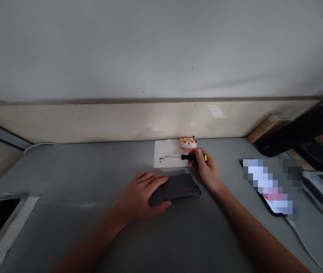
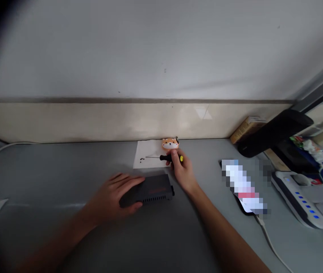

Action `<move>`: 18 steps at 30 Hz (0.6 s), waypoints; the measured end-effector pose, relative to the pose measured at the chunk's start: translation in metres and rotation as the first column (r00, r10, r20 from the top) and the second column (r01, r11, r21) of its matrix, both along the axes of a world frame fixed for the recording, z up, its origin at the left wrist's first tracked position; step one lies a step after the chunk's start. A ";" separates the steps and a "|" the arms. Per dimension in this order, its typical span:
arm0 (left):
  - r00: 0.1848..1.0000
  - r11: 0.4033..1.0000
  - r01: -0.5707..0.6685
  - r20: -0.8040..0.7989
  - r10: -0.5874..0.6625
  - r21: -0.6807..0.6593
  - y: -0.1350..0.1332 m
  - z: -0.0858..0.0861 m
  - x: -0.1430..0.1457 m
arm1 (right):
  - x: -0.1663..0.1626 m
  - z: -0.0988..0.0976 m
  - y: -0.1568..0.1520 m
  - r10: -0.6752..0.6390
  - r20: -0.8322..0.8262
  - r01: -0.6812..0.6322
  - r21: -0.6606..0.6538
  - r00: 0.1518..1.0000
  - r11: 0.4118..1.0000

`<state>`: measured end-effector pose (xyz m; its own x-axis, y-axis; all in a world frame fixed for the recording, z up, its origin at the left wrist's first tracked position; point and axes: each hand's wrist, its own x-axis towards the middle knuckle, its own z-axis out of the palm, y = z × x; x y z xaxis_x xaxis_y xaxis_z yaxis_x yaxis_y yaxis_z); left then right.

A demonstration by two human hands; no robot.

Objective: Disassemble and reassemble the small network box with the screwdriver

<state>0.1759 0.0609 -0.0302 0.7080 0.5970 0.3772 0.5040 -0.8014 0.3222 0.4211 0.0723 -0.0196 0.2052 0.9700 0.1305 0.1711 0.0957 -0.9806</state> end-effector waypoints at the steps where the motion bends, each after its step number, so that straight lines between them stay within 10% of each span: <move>1: 1.000 1.000 0.003 0.006 -0.003 0.010 0.000 0.000 0.000 | 0.000 0.001 0.000 0.008 0.011 -0.008 -0.004 1.000 1.000; 18: 0.962 0.940 -0.192 0.137 0.238 -0.283 -0.005 0.002 0.009 | 0.006 0.013 0.000 -0.155 -0.462 0.108 -0.127 0.873 0.986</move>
<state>0.1845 0.0556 -0.0282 0.4921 0.8222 0.2861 0.5754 -0.5538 0.6018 0.4272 0.0719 -0.0069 0.3459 0.9325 -0.1036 -0.3063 0.0079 -0.9519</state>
